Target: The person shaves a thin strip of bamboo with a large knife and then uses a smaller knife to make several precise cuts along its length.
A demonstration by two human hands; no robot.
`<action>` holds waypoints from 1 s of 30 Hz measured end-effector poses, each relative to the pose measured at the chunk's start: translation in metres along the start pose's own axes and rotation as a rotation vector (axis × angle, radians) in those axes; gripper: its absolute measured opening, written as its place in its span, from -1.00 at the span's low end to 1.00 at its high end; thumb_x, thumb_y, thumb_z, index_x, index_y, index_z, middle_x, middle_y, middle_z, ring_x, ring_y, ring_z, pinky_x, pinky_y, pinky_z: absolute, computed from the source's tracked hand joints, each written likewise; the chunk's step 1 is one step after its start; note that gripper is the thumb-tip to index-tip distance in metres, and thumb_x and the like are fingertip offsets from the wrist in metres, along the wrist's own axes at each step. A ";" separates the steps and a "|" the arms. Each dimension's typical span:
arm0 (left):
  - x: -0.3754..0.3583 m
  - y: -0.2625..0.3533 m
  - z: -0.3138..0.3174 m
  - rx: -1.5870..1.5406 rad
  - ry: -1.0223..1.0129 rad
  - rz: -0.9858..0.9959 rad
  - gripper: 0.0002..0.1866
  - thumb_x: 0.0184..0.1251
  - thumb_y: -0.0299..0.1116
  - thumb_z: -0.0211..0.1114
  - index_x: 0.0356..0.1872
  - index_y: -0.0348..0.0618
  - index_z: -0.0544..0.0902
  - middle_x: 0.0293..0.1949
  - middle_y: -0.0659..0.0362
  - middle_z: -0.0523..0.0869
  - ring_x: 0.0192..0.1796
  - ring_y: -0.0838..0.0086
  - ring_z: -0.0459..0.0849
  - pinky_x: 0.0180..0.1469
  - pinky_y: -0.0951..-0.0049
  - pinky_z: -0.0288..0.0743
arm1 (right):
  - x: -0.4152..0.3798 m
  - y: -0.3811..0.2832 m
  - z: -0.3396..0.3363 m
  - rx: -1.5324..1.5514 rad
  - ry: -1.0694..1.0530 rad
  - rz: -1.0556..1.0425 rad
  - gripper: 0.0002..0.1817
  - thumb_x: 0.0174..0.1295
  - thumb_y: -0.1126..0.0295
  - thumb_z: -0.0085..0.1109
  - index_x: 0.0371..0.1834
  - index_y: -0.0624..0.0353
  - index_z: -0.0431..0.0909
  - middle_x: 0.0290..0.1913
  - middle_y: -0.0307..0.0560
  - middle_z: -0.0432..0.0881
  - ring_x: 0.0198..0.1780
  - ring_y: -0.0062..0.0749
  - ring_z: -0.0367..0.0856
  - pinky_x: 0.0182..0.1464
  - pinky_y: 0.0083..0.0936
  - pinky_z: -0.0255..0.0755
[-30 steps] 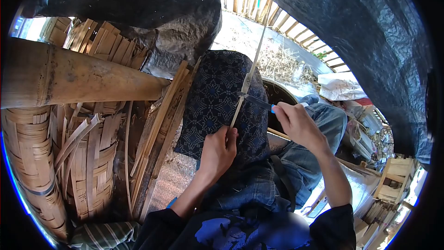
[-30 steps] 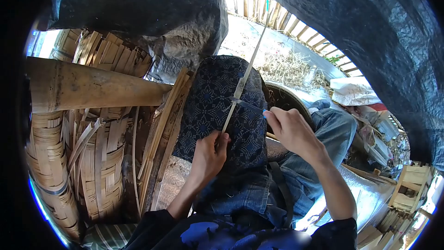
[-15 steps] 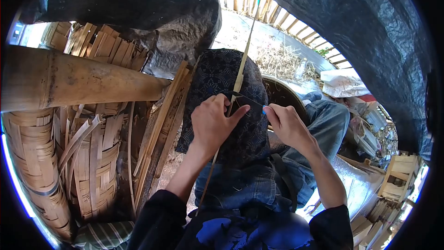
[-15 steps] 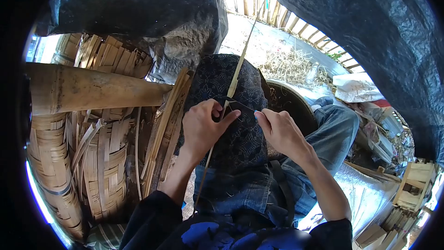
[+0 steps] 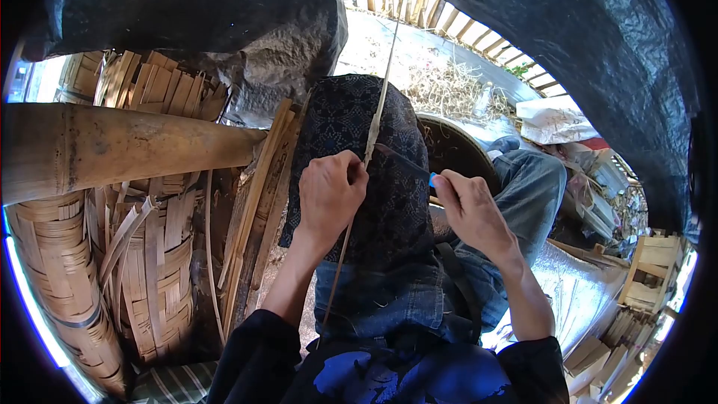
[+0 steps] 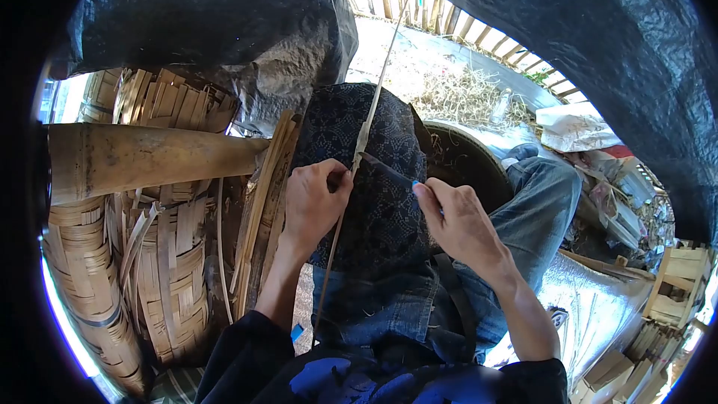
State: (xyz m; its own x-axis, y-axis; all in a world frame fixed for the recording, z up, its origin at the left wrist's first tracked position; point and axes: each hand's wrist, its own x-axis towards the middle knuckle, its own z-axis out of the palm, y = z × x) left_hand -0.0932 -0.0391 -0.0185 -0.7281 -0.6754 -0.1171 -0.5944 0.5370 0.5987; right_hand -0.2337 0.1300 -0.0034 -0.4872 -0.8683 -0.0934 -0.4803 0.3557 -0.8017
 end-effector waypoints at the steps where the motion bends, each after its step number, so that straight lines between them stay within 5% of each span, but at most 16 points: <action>1: 0.000 -0.001 -0.001 -0.054 -0.015 -0.004 -0.84 0.22 -0.40 0.28 -0.38 -0.31 0.69 -0.46 -0.01 0.74 -0.37 0.22 0.75 -0.29 0.34 0.56 | 0.001 -0.001 0.003 -0.019 -0.017 -0.016 -0.66 0.43 0.35 0.00 -0.48 0.36 0.38 -0.68 0.23 0.35 -0.66 0.08 0.36 -0.56 -0.24 0.15; 7: 0.003 -0.015 0.008 -0.309 -0.054 -0.104 -0.84 0.25 -0.44 0.25 -0.34 -0.37 0.68 -0.47 0.00 0.75 -0.39 0.32 0.76 -0.30 0.39 0.56 | 0.006 -0.006 0.029 -0.078 0.028 -0.050 -0.68 0.42 0.32 0.01 -0.48 0.31 0.38 -0.71 0.19 0.41 -0.68 0.09 0.46 -0.64 -0.20 0.25; 14: -0.004 -0.015 0.028 -0.130 0.162 -0.034 -0.86 0.24 -0.45 0.26 -0.38 -0.35 0.67 -0.48 -0.02 0.74 -0.42 0.29 0.76 -0.31 0.37 0.56 | -0.020 -0.021 0.053 -0.430 -0.055 0.069 -0.69 0.45 0.26 -0.05 -0.39 0.26 0.32 -0.74 0.03 0.47 -0.69 -0.12 0.56 -0.68 -0.25 0.40; 21: -0.010 -0.018 0.036 -0.255 0.278 -0.089 -0.87 0.27 -0.45 0.26 -0.34 -0.35 0.66 -0.51 -0.02 0.72 -0.45 0.26 0.75 -0.38 0.39 0.54 | -0.023 -0.018 0.051 -0.324 0.059 -0.009 -0.72 0.44 0.30 -0.05 -0.38 0.27 0.33 -0.72 0.07 0.50 -0.67 -0.04 0.58 -0.66 -0.23 0.43; 30: -0.014 -0.021 0.050 -0.123 0.363 0.063 -0.95 0.24 -0.51 0.24 -0.37 -0.28 0.61 -0.53 -0.08 0.66 -0.49 0.05 0.68 -0.47 0.23 0.49 | -0.017 -0.047 0.057 -0.450 -0.162 0.182 -0.70 0.45 0.31 -0.10 -0.39 0.31 0.33 -0.67 0.16 0.55 -0.59 0.07 0.61 -0.60 -0.16 0.49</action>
State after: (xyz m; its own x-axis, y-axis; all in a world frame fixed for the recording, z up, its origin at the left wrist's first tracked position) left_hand -0.0881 -0.0158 -0.0689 -0.5804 -0.7900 0.1977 -0.4910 0.5331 0.6890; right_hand -0.1617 0.1084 0.0023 -0.4899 -0.8081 -0.3271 -0.6820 0.5890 -0.4336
